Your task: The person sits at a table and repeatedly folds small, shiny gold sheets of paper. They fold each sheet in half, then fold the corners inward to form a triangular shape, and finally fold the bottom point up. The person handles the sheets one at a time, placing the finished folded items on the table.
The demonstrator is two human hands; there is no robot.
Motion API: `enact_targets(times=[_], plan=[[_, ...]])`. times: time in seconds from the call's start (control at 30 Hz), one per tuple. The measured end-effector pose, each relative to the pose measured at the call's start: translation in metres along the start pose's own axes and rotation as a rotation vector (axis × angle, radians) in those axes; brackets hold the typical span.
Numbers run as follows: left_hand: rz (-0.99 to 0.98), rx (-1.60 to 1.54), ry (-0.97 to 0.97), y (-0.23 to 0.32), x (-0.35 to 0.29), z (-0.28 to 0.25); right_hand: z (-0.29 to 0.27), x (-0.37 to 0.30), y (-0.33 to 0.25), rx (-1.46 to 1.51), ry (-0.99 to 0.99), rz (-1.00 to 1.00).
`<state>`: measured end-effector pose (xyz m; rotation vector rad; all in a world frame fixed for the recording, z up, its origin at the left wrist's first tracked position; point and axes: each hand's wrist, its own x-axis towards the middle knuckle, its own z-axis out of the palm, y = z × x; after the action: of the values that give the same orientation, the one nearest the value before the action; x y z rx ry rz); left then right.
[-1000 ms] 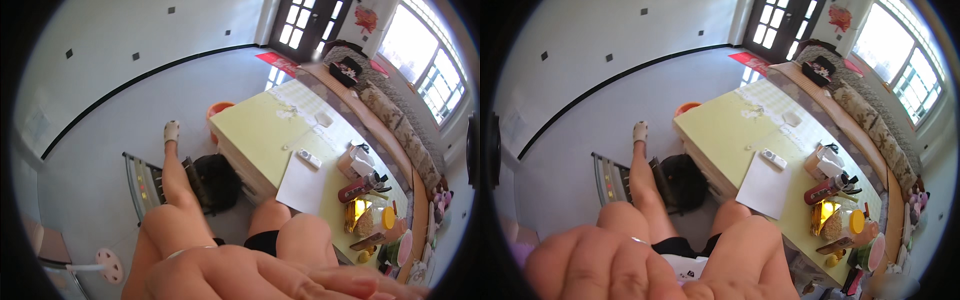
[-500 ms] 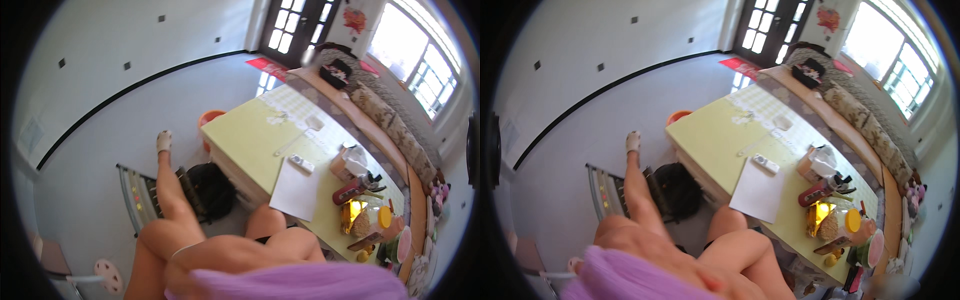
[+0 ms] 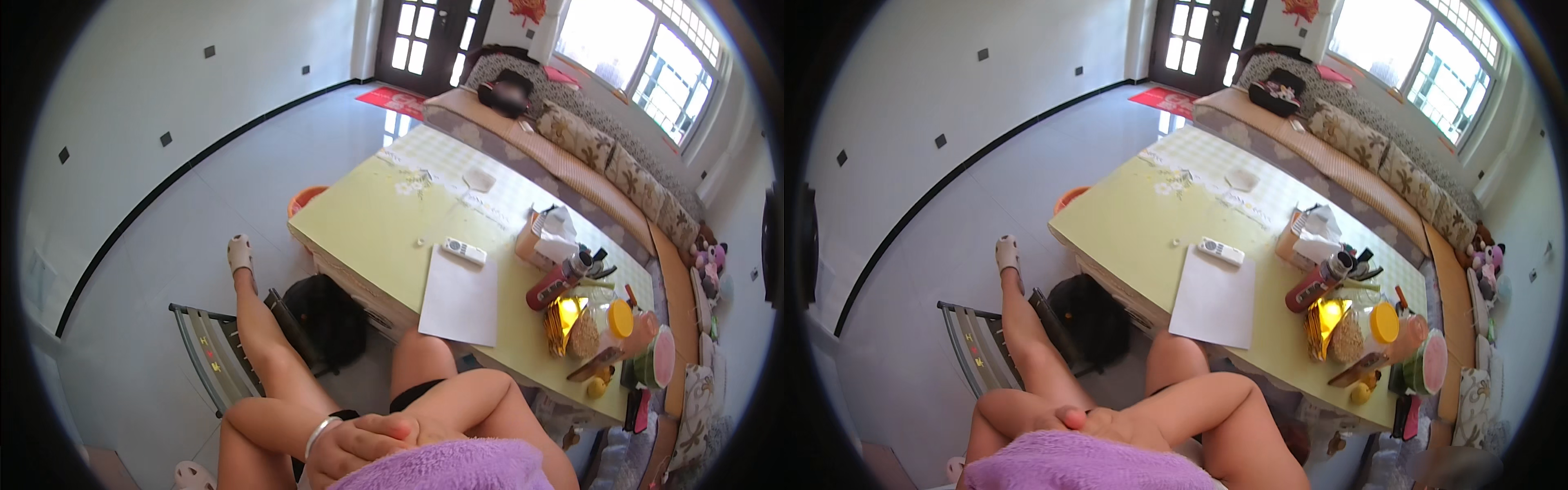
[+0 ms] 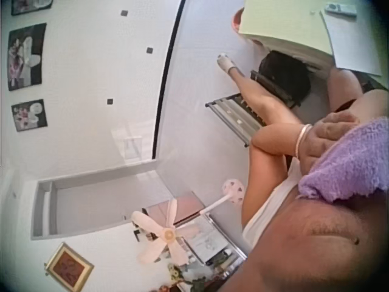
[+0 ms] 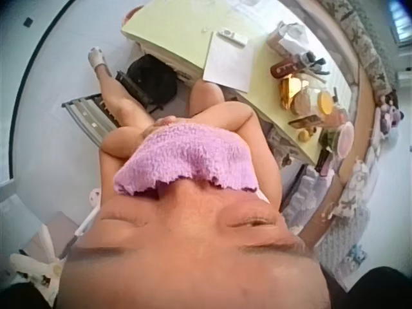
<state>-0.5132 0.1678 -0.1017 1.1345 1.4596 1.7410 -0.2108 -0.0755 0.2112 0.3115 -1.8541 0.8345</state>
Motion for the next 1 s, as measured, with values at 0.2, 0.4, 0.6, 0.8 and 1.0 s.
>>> enact_targets(times=[0.2, 0.4, 0.6, 0.8, 1.0], plan=[[0.336, -0.244, -0.726, 0.323, -0.243, 0.02, -0.013, -0.019, 0.014, -0.211, 0.042, -0.001], [0.209, 0.354, -0.67, 0.227, -0.179, 0.045, -0.06, -0.161, 0.066, -0.311, 0.401, 1.033], [0.492, 0.581, -0.293, 0.163, -0.053, 0.114, -0.114, -0.252, 0.034, -0.998, 0.413, 1.063], [0.256, 0.957, -0.697, 0.086, 0.018, 0.127, -0.13, -0.277, 0.011, -1.139, 0.177, 1.273], [0.899, 1.145, -0.531, 0.129, -0.118, 0.17, -0.127, -0.321, 0.0, -1.244, -0.018, 1.148]])
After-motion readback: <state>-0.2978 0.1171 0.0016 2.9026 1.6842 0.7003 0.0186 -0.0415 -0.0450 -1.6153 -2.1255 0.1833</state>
